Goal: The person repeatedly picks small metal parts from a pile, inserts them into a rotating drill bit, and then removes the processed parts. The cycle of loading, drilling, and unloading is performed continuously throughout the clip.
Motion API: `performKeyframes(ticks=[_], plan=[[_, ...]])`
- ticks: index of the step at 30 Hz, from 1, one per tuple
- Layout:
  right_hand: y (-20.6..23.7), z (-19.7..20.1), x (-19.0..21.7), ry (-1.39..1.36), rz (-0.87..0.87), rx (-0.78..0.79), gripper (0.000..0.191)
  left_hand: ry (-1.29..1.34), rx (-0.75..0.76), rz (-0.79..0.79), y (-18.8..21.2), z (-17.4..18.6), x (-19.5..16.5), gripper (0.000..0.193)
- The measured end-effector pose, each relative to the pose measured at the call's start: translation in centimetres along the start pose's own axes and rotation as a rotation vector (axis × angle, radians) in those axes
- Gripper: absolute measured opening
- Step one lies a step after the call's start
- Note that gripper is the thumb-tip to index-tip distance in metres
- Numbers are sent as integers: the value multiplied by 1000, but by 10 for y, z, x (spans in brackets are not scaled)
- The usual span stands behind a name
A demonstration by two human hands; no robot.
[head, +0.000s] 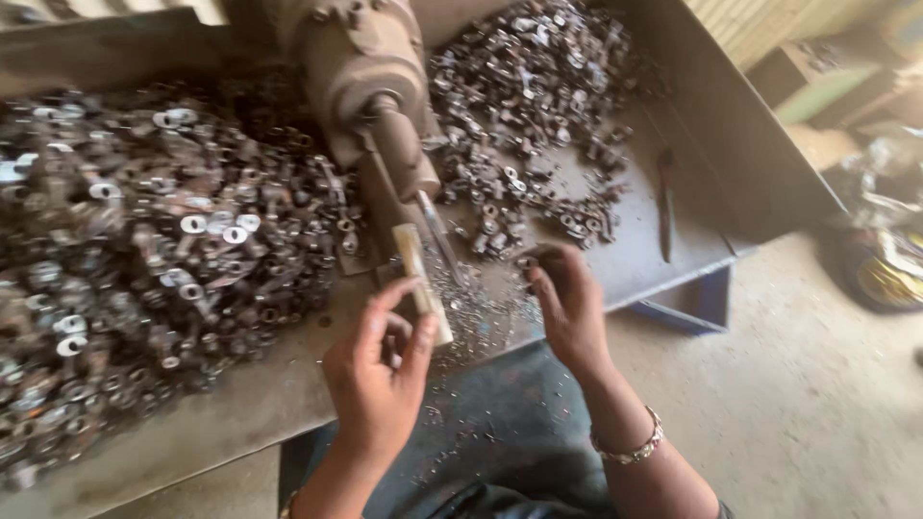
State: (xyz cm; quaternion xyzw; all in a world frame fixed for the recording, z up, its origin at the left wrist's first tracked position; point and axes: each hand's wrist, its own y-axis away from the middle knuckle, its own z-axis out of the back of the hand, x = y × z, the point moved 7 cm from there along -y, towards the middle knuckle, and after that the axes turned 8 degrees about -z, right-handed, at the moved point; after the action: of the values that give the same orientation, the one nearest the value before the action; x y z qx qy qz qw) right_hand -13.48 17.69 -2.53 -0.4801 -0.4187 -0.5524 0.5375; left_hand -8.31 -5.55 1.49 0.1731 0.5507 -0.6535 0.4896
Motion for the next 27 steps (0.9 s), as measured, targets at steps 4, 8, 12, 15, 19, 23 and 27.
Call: performKeyframes(ticks=[4,8,12,15,19,23,27], plan=[[7,-29,-16,-553,-312,237,16,72,26,42,-3,-5,1,25],[8,-42,-11,-682,-277,243,14,161,66,168,-9,-16,2,29],[4,-54,-8,-705,-246,244,20,314,44,274,-9,-26,21,21],[-1,-60,-8,-694,-241,214,22,416,39,325,-8,-31,36,17],[-9,-69,-5,-691,-211,270,23,516,48,298,-10,-35,44,16],[-21,-67,-7,-665,-198,207,22,500,11,291,-21,-39,54,12],[-34,-68,-8,-752,-174,192,21,482,-59,127,-40,-34,52,13]])
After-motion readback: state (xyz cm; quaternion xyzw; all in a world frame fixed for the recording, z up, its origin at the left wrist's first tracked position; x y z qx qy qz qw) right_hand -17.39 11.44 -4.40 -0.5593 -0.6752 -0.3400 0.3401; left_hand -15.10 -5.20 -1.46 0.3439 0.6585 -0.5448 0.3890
